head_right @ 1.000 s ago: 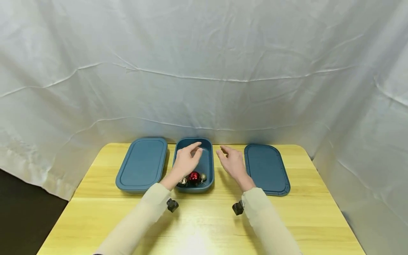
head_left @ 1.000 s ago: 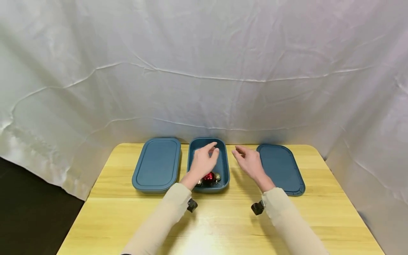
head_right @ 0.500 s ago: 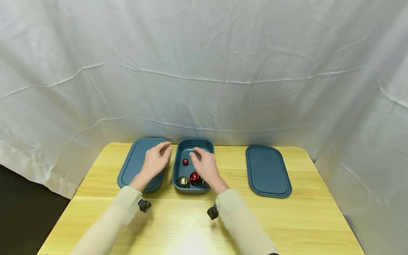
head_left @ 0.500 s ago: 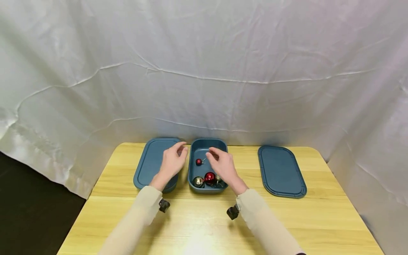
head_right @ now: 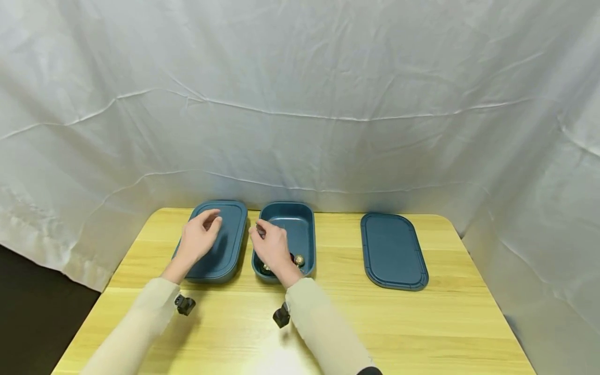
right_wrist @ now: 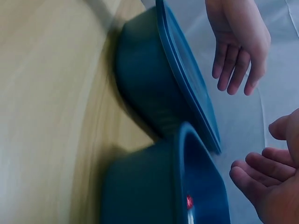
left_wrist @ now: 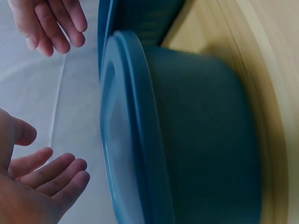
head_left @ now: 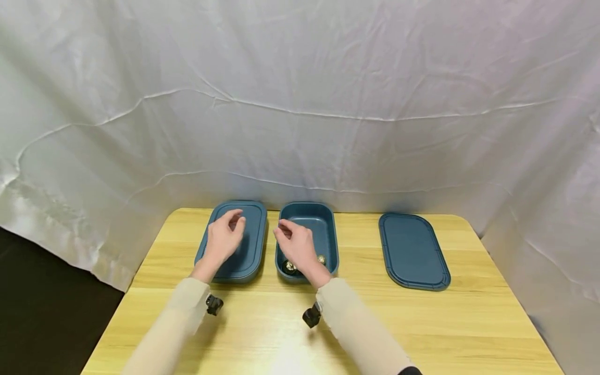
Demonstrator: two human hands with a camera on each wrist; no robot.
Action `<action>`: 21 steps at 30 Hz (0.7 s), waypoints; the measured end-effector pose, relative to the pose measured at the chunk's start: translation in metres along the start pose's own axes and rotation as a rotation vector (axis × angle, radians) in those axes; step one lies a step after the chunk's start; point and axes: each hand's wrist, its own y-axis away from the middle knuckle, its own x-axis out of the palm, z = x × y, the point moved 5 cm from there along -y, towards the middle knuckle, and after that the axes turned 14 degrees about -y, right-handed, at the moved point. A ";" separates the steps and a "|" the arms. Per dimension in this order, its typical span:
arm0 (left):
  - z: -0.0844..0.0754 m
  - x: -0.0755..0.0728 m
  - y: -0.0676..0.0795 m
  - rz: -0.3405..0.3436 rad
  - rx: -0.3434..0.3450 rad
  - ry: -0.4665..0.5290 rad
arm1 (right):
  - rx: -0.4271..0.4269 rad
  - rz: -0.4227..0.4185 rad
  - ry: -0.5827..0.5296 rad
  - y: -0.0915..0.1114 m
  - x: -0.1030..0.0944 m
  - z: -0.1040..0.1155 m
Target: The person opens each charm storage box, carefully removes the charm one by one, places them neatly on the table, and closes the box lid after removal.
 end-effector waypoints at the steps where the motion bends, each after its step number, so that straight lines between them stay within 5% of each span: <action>1: 0.004 -0.002 0.000 -0.001 -0.002 0.000 | 0.005 -0.001 0.003 0.000 0.004 0.000; 21: 0.067 -0.020 0.017 -0.065 -0.103 -0.056 | 0.077 0.042 0.052 0.012 0.053 -0.002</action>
